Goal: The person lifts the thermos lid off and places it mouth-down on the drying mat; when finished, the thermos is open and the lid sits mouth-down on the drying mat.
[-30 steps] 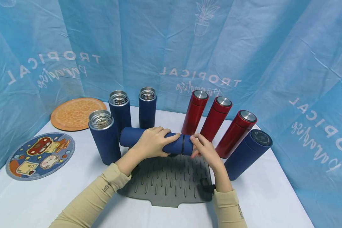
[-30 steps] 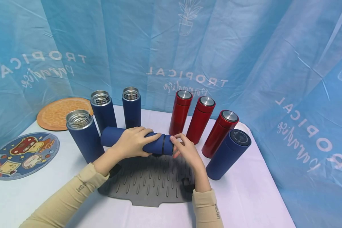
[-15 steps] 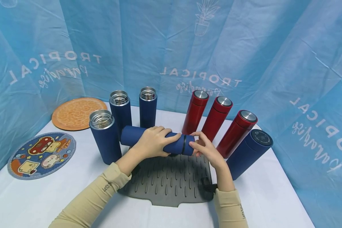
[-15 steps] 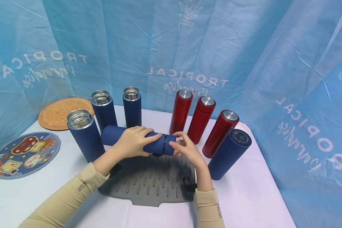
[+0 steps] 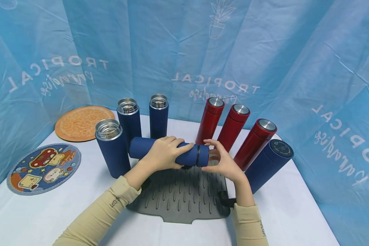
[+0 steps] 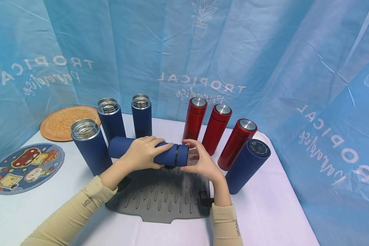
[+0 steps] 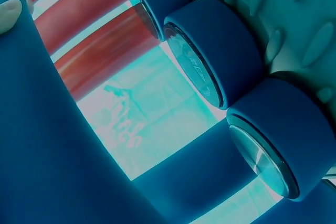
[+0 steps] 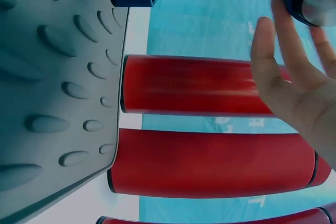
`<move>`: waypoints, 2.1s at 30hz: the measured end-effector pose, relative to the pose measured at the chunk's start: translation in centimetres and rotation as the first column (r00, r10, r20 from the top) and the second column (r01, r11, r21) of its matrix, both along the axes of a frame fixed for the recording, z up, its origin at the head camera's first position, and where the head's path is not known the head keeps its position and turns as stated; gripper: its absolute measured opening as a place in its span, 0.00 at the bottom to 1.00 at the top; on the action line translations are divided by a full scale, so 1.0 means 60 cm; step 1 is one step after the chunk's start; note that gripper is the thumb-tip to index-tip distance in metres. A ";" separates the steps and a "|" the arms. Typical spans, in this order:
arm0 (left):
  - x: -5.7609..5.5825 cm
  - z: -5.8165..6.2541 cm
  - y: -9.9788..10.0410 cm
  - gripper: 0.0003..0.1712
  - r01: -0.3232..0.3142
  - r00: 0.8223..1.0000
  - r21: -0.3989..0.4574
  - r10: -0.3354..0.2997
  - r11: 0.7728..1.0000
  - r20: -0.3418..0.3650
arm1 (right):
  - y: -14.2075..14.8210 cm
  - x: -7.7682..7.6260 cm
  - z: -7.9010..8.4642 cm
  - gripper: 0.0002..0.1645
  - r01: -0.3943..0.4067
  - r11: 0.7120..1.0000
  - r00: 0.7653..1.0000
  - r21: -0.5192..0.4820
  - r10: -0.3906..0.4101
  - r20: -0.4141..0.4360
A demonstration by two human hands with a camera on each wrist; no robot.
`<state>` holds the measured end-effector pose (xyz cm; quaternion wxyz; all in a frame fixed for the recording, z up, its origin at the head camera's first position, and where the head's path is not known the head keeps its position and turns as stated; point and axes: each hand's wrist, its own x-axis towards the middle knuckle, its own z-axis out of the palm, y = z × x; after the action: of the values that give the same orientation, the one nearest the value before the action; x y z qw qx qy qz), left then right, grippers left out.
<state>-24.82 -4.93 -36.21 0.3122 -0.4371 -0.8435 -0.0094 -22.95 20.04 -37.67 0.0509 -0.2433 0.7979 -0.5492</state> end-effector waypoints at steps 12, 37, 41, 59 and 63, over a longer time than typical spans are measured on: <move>0.000 -0.004 -0.002 0.44 0.010 1.000 0.033 -0.010 0.999 -0.006 | -0.006 0.000 0.001 0.33 0.000 0.997 0.987 0.079 -0.013 0.161; 0.000 -0.003 -0.001 0.43 0.006 1.000 0.014 -0.006 1.000 0.000 | -0.001 0.003 0.000 0.46 0.015 0.999 0.998 0.047 -0.018 0.063; -0.001 -0.003 0.000 0.44 0.010 1.000 0.019 -0.010 1.000 -0.006 | -0.002 0.002 0.000 0.52 0.010 0.999 0.999 0.040 -0.011 0.036; -0.002 -0.009 0.003 0.44 0.011 1.000 -0.011 -0.010 1.000 0.011 | -0.014 -0.003 -0.001 0.32 0.100 0.992 0.952 0.074 -0.118 0.284; -0.002 -0.010 0.003 0.45 0.004 1.000 -0.019 -0.004 1.000 0.020 | -0.008 -0.001 0.002 0.29 0.057 0.996 0.959 0.062 -0.073 0.275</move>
<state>-24.92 -4.78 -36.80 0.2995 -0.4417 -0.8457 -0.0062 -22.99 19.57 -37.57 0.1504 -0.1363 0.8050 -0.5575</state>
